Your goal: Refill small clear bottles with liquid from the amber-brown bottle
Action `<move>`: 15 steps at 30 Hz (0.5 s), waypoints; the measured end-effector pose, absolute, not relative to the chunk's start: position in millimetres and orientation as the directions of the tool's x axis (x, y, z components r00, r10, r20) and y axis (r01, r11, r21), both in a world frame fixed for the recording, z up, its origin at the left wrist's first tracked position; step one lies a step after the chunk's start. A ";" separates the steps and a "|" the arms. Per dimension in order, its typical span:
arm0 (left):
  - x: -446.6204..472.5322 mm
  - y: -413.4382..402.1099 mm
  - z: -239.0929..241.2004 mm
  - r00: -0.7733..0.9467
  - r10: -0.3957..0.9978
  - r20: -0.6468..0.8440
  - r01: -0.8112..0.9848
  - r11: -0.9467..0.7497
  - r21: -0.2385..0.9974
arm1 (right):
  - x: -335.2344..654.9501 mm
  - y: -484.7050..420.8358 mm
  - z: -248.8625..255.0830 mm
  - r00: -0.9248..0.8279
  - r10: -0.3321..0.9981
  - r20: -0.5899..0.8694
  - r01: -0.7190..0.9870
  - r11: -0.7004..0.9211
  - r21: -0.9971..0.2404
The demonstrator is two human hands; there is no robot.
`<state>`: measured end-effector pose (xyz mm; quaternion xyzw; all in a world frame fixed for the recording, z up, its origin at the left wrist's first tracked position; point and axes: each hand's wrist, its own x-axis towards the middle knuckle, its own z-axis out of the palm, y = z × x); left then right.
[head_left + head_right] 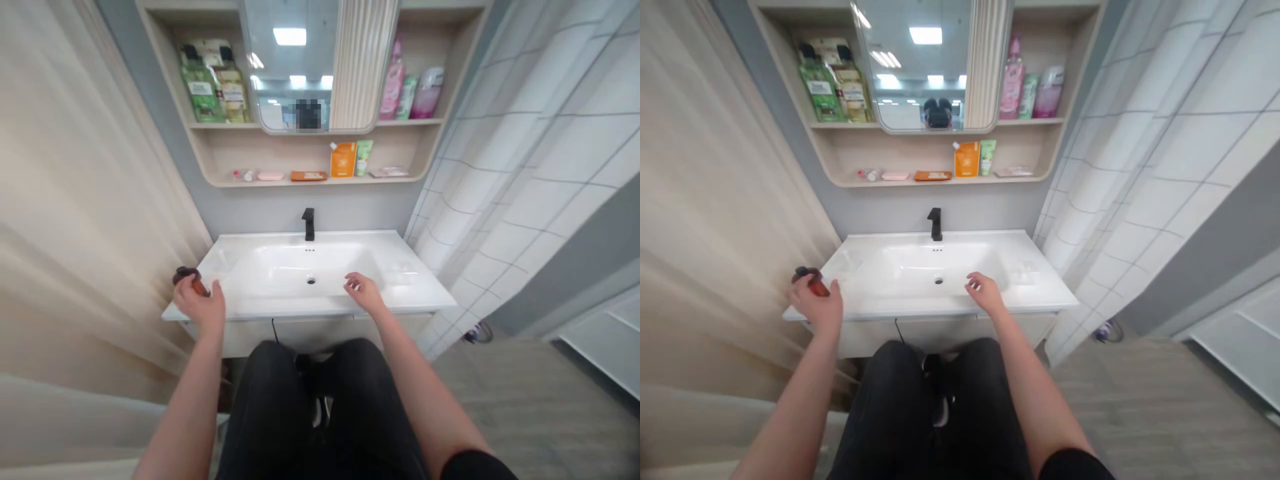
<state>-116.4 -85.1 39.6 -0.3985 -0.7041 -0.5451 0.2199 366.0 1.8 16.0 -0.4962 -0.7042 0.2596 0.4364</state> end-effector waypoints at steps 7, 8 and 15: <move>-198.8 -54.9 68.7 -0.729 0.466 0.501 0.650 0.240 0.721 | 316.3 28.8 7.8 -0.120 0.990 0.069 0.376 0.110 -0.920; -202.5 -51.9 69.5 -0.727 0.510 0.459 0.638 0.256 0.726 | 315.8 30.8 5.4 -0.104 0.992 0.064 0.412 0.102 -0.906; -198.2 -71.5 76.4 -0.742 0.495 0.452 0.638 0.315 0.703 | 319.6 33.0 -2.1 -0.090 0.990 0.106 0.559 0.138 -0.817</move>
